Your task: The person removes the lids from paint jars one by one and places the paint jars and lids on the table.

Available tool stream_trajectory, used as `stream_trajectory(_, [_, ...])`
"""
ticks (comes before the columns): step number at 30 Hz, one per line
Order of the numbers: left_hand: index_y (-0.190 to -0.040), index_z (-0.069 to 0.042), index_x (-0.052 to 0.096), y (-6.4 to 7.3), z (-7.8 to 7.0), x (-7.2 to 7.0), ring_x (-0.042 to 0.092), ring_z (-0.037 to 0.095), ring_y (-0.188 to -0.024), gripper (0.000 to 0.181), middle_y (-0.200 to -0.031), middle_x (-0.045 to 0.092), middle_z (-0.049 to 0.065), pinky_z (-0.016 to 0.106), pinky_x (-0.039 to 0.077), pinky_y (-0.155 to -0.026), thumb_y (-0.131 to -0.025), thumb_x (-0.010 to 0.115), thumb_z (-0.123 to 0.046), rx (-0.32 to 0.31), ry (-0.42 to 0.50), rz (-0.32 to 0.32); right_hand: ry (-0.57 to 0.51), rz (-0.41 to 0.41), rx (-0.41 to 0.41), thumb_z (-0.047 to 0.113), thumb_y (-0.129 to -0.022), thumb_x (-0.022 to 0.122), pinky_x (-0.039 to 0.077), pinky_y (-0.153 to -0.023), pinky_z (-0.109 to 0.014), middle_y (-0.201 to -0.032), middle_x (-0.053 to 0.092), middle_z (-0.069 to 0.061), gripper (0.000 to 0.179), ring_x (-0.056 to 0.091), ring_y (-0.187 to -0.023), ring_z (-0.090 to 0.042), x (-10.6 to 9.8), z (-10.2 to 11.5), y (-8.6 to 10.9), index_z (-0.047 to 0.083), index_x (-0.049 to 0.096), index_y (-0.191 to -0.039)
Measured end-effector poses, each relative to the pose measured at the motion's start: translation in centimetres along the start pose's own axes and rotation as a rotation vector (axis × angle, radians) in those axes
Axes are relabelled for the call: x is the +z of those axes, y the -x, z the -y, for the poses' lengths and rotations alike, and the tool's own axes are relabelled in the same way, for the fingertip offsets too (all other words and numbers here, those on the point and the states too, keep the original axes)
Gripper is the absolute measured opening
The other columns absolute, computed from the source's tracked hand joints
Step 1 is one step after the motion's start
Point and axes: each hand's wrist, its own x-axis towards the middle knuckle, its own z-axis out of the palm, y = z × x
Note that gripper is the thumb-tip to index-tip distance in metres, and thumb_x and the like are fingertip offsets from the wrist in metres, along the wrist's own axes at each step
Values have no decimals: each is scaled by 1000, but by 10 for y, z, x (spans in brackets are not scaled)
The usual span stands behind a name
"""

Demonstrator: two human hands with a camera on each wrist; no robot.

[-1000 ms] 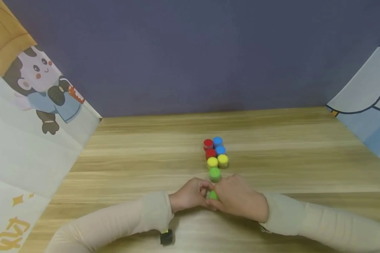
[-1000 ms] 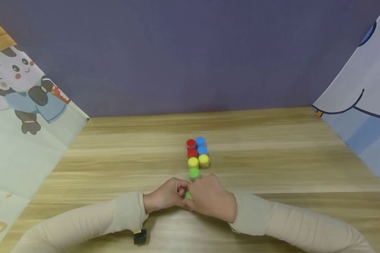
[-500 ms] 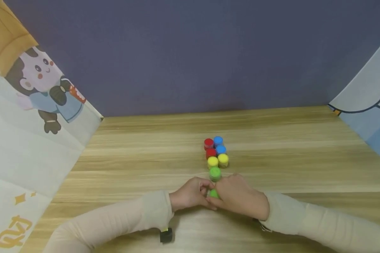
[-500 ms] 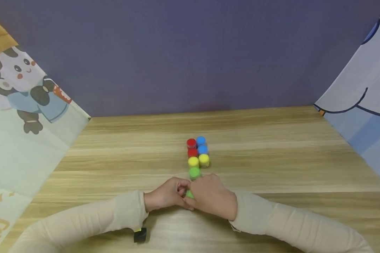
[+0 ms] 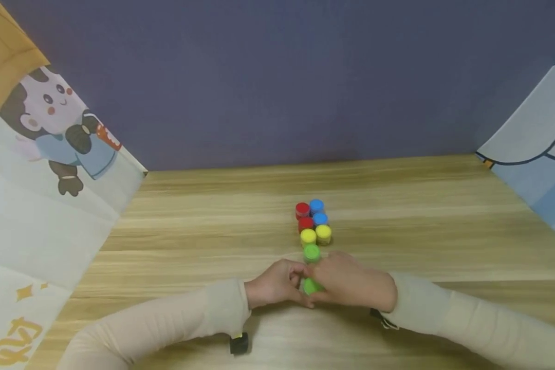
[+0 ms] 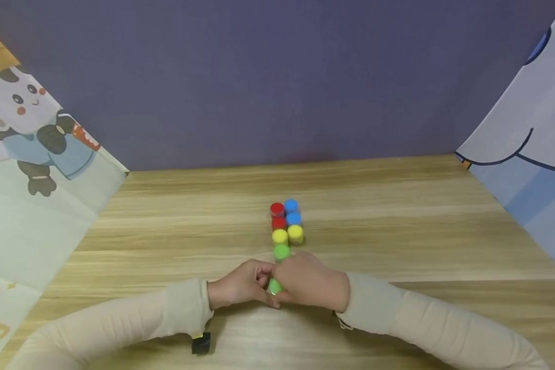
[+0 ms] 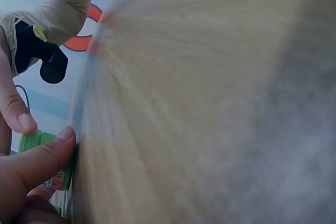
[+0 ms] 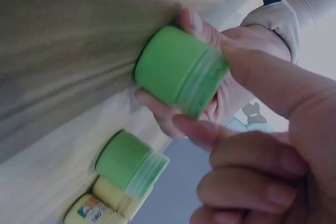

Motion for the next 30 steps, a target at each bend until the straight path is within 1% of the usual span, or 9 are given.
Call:
stream_trajectory(3, [-106,-10,69,0,0,-1,33,6,-45,47,-50,41,-4,17,27,-43,-63,83,2,8,5,3,11,32,-8,33,-79,74,34,-49,-22,-56,37,11,29,32,-50,-5,-4,1,0,13,64,-96])
stream_trajectory(8, [-107,-10,68,1,0,-2,33,6,-46,47,-51,39,-3,18,27,-44,-64,83,1,10,8,5,89,49,-52,27,-80,74,41,-55,-24,-61,42,9,26,37,-55,-8,-7,1,1,15,61,-99])
stream_trajectory(15, [-92,-11,68,2,-1,0,33,8,-48,34,-52,37,-3,19,29,-47,-64,83,1,3,28,-4,285,-65,-248,19,-81,73,42,-66,-24,-67,47,8,22,43,-64,-8,-4,-7,4,18,56,-94])
stream_trajectory(19, [-91,-10,68,2,0,0,32,8,-48,33,-52,36,-2,19,28,-47,-64,83,2,7,26,-6,296,-88,-293,16,-81,72,42,-66,-23,-66,46,9,24,41,-63,-7,-4,-13,6,19,56,-98])
stream_trajectory(22, [-95,-10,68,1,0,0,32,7,-47,36,-51,37,-3,18,27,-45,-64,83,2,8,19,-1,236,-98,-273,22,-81,73,41,-63,-24,-62,47,11,28,39,-59,-5,-4,-13,9,17,61,-106])
stream_trajectory(25, [-99,-11,69,1,0,1,32,7,-46,40,-50,38,-3,17,26,-44,-64,82,3,-2,20,-1,127,-93,-177,32,-83,71,38,-57,-23,-56,42,13,28,34,-53,-2,-3,-7,11,15,64,-104])
stream_trajectory(26, [-100,-11,69,1,0,1,32,6,-45,41,-50,38,-3,17,25,-44,-64,82,3,-4,21,-3,97,-91,-129,36,-83,70,36,-53,-22,-54,39,14,27,32,-50,-1,-2,-5,11,15,65,-100])
stream_trajectory(28, [-98,-10,69,1,0,1,32,6,-45,39,-50,39,-3,17,26,-44,-64,82,4,-4,17,-13,53,-97,-29,42,-84,67,32,-49,-21,-51,34,13,26,29,-46,0,1,1,11,17,61,-81])
stream_trajectory(30, [-96,-8,69,1,1,2,33,5,-45,36,-50,40,-4,16,28,-44,-64,81,4,-4,28,-16,32,-108,61,48,-84,64,28,-44,-21,-48,30,13,35,27,-44,-1,5,6,10,19,51,-67])
